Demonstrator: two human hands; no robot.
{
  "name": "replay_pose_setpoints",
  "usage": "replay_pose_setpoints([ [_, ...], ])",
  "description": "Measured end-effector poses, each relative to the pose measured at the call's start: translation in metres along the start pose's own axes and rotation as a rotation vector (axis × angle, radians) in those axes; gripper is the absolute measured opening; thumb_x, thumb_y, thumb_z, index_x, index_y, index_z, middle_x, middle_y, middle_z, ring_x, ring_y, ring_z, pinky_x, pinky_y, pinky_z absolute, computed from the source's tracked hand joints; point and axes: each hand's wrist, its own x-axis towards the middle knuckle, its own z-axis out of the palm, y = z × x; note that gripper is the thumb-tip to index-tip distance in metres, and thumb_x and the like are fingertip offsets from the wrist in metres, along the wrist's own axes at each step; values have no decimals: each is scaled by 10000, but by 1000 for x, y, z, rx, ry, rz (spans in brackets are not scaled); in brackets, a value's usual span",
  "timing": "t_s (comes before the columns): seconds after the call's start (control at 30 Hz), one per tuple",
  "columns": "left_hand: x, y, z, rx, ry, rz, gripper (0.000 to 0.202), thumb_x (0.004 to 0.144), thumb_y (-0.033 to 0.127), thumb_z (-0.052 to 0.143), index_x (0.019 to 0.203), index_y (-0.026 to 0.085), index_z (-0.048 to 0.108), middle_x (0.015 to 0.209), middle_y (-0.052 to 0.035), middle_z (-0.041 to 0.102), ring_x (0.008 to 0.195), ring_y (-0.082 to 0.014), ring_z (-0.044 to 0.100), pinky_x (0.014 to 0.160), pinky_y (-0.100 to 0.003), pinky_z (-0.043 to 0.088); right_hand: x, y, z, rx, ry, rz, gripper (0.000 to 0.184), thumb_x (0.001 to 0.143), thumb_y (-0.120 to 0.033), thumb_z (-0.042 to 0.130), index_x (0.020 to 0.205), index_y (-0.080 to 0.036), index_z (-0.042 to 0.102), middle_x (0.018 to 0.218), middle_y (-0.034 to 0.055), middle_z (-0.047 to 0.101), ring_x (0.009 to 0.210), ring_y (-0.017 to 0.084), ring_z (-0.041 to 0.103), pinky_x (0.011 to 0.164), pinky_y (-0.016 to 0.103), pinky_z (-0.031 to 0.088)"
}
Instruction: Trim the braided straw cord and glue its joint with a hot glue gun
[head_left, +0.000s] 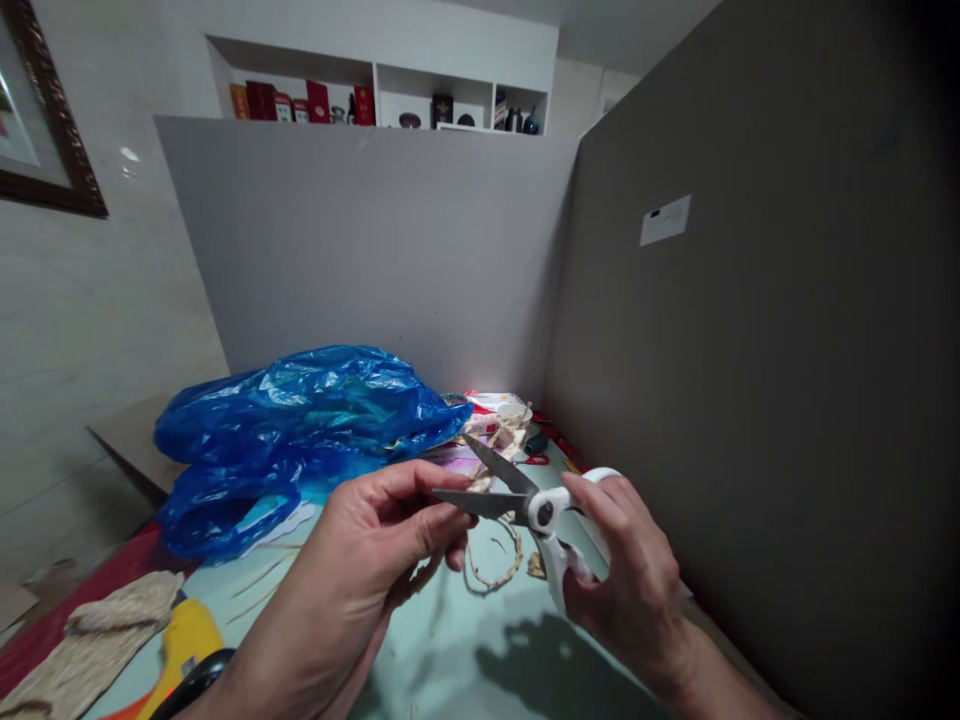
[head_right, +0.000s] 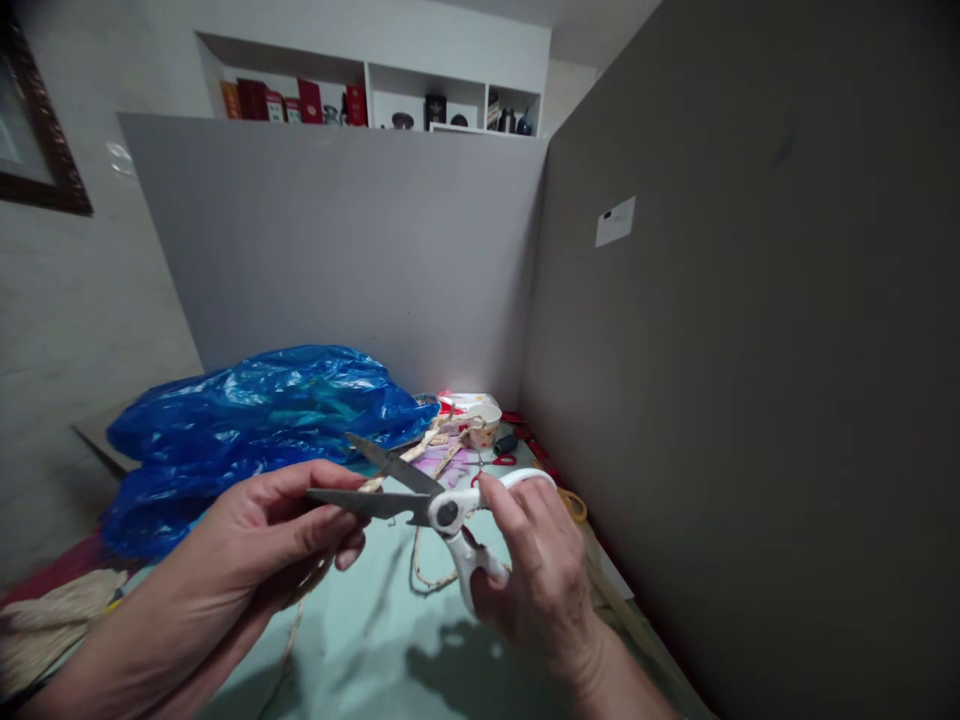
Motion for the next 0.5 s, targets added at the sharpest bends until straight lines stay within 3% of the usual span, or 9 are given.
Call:
replay_pose_setpoints([
  [0.2,2,2,-5,90,-63,12,136,660,194,876,777,158,818,695,-20,726,648,-105,602,608,-168,469,1,2,-1,31,-21,1,666,727,-36,554,1386,-70,457,905,126,545,787,258,496,666,414,450],
  [0.5,5,-1,-4,92,44,-17,223,620,128,853,833,188,834,793,-43,782,651,-122,634,623,-197,488,0,-1,0,-21,19,-34,685,704,-14,577,1380,-53,475,883,119,549,786,261,508,674,421,459],
])
